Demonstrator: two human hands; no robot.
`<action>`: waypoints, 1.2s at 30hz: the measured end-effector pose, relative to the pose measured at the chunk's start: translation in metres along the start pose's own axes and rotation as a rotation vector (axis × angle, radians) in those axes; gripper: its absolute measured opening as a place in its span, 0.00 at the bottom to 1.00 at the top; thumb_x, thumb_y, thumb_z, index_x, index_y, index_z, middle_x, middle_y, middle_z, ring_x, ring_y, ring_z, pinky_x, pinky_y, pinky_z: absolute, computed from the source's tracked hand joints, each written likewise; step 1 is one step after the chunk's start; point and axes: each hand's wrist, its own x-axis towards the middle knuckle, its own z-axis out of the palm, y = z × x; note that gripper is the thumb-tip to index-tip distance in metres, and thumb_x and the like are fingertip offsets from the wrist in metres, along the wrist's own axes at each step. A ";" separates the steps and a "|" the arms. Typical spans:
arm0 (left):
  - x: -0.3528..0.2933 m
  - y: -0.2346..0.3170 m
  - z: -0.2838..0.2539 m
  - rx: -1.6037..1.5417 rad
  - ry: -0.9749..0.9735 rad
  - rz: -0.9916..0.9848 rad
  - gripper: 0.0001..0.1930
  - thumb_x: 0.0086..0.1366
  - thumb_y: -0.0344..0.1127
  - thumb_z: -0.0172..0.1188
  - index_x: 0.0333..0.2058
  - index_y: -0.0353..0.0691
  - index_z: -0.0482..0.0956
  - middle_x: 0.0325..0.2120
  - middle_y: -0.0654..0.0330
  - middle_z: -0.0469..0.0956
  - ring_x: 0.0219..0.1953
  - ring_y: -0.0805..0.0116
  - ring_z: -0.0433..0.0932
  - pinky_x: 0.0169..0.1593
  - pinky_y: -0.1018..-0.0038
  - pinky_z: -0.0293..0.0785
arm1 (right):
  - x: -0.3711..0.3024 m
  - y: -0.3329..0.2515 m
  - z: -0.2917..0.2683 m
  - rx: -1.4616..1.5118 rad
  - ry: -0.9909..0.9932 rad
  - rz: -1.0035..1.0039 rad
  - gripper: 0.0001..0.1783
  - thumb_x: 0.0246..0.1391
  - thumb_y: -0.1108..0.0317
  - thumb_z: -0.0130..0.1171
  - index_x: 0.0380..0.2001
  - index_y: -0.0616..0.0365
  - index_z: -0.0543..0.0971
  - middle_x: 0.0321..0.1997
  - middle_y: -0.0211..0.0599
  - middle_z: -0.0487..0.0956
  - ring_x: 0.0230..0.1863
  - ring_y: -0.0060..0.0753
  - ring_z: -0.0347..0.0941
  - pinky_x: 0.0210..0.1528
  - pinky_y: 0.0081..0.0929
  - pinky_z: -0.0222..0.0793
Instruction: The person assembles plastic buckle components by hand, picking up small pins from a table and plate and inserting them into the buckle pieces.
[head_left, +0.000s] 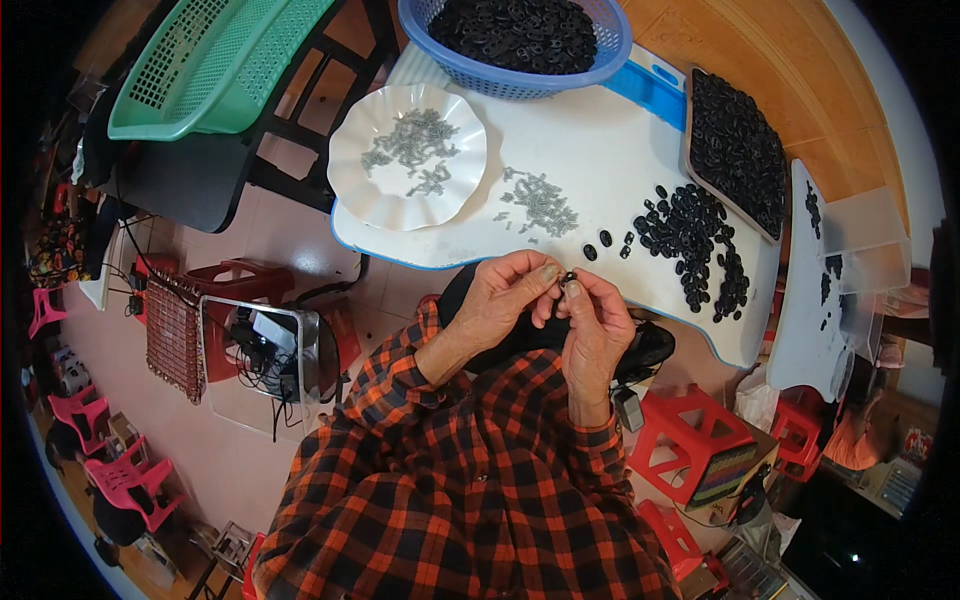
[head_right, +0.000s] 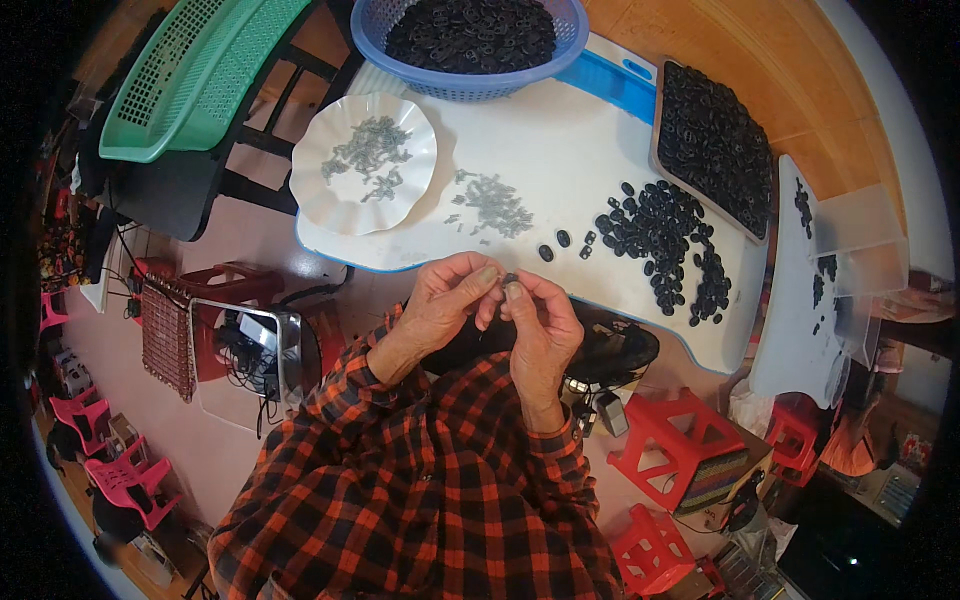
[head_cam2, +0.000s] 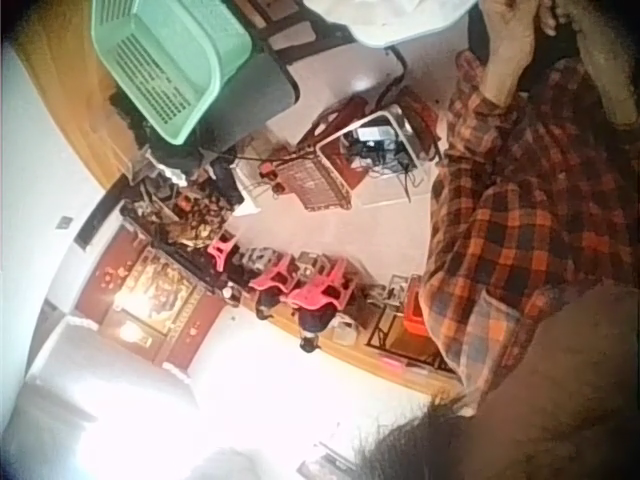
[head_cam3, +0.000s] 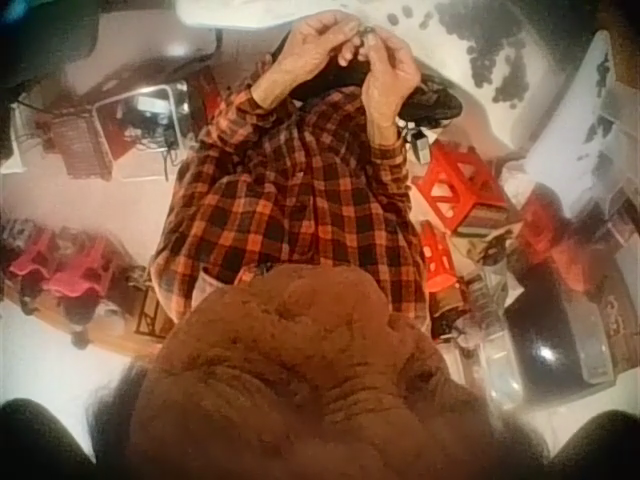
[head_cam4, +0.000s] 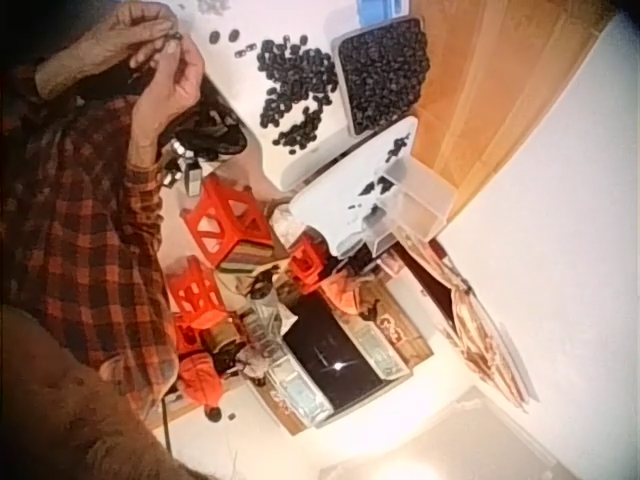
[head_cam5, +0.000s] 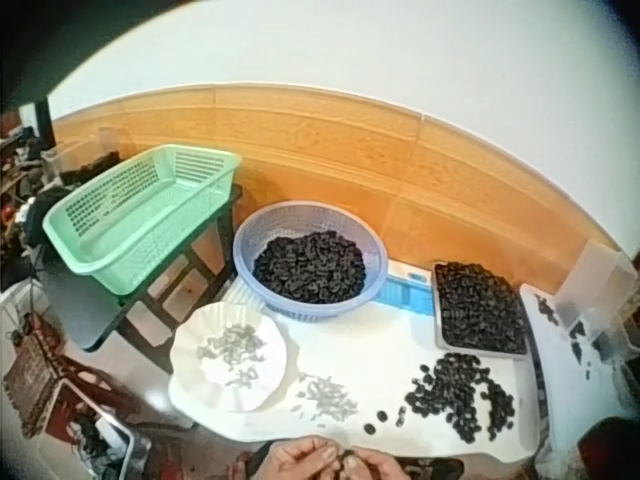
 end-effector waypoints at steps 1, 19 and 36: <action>0.000 0.000 0.000 -0.001 -0.001 -0.002 0.11 0.68 0.34 0.51 0.39 0.29 0.75 0.25 0.63 0.75 0.21 0.80 0.72 0.24 0.84 0.70 | 0.000 -0.001 0.000 -0.018 0.001 -0.004 0.10 0.54 0.77 0.57 0.41 0.66 0.77 0.33 0.31 0.77 0.28 0.15 0.69 0.32 0.12 0.66; 0.001 -0.001 -0.005 -0.050 -0.082 -0.037 0.11 0.67 0.33 0.51 0.40 0.31 0.75 0.27 0.62 0.75 0.23 0.78 0.71 0.25 0.83 0.69 | 0.000 -0.008 0.001 0.006 -0.021 0.014 0.08 0.54 0.77 0.56 0.38 0.65 0.77 0.31 0.29 0.77 0.28 0.14 0.68 0.32 0.12 0.66; -0.003 0.000 0.004 0.315 0.021 0.149 0.10 0.68 0.33 0.49 0.36 0.32 0.75 0.24 0.65 0.74 0.21 0.81 0.71 0.23 0.84 0.70 | -0.005 -0.011 0.006 -0.195 0.010 -0.046 0.06 0.55 0.76 0.56 0.36 0.65 0.76 0.30 0.28 0.77 0.29 0.12 0.67 0.32 0.11 0.64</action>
